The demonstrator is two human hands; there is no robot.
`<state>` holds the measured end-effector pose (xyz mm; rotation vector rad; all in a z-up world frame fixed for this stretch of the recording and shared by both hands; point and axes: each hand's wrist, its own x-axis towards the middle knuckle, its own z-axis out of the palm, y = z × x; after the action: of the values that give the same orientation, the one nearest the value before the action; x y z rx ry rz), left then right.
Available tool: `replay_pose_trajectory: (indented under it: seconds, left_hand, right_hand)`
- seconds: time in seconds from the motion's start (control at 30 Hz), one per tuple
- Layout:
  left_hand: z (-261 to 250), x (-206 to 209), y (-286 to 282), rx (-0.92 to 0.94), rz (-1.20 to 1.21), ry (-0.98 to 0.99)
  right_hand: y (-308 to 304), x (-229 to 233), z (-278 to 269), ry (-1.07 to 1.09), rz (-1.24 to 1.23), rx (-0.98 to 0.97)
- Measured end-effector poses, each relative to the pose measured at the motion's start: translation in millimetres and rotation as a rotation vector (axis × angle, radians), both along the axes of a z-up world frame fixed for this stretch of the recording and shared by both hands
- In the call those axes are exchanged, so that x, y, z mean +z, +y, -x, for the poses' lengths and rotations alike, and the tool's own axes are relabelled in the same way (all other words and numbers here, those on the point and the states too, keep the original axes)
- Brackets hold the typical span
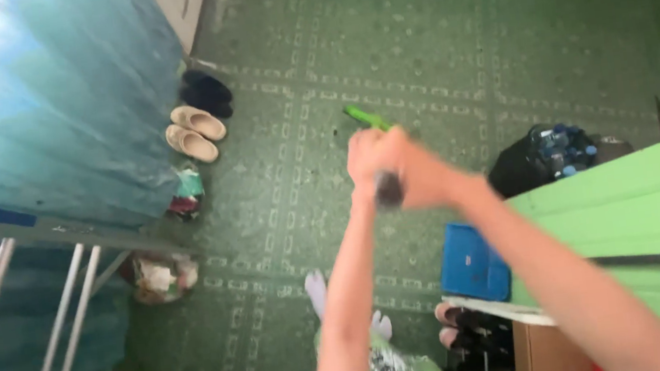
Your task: The person sweeps a green patterned floor using a green broom, moving around furniture and a fan, then sweeps debris into a blue dustpan near a doorway.
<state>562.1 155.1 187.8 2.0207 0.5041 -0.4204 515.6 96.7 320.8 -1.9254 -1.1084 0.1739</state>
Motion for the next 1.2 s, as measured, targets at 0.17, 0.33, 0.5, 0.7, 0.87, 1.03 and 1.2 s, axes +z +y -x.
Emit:
replay_pose_trajectory:
  seconds: [0.17,0.33,0.5,0.7,0.87,1.03,1.2]
  left_hand:
    - [-53.0,15.6,46.0,-0.102,-0.244,-0.561]
    - [-67.6,10.5,120.2,-0.215,-0.467,-0.218]
    - [-66.6,-85.4,210.8,-0.253,-0.577,-0.050]
    - [-130.0,-75.4,222.6,-0.178,-0.421,-0.050]
    - [-209.9,-89.7,187.9,-0.029,-0.199,-0.164]
    - [-308.8,-129.6,141.0,-0.062,-0.223,-0.287]
    - [-435.9,-179.1,89.8,-0.254,-0.294,-0.239]
  right_hand:
    - [-4.2,100.6,-75.9,0.228,-0.339,-0.171]
    - [32.8,93.2,-126.5,0.545,-0.546,-0.251]
    - [99.3,-3.1,-170.7,0.701,-0.477,-0.304]
    - [134.4,15.7,-217.9,0.527,-0.316,-0.238]
    - [130.1,35.3,-268.7,0.409,-0.222,-0.205]
    - [105.7,38.5,-328.1,0.350,-0.168,-0.222]
    - [60.5,9.4,-422.3,0.263,-0.149,-0.188]
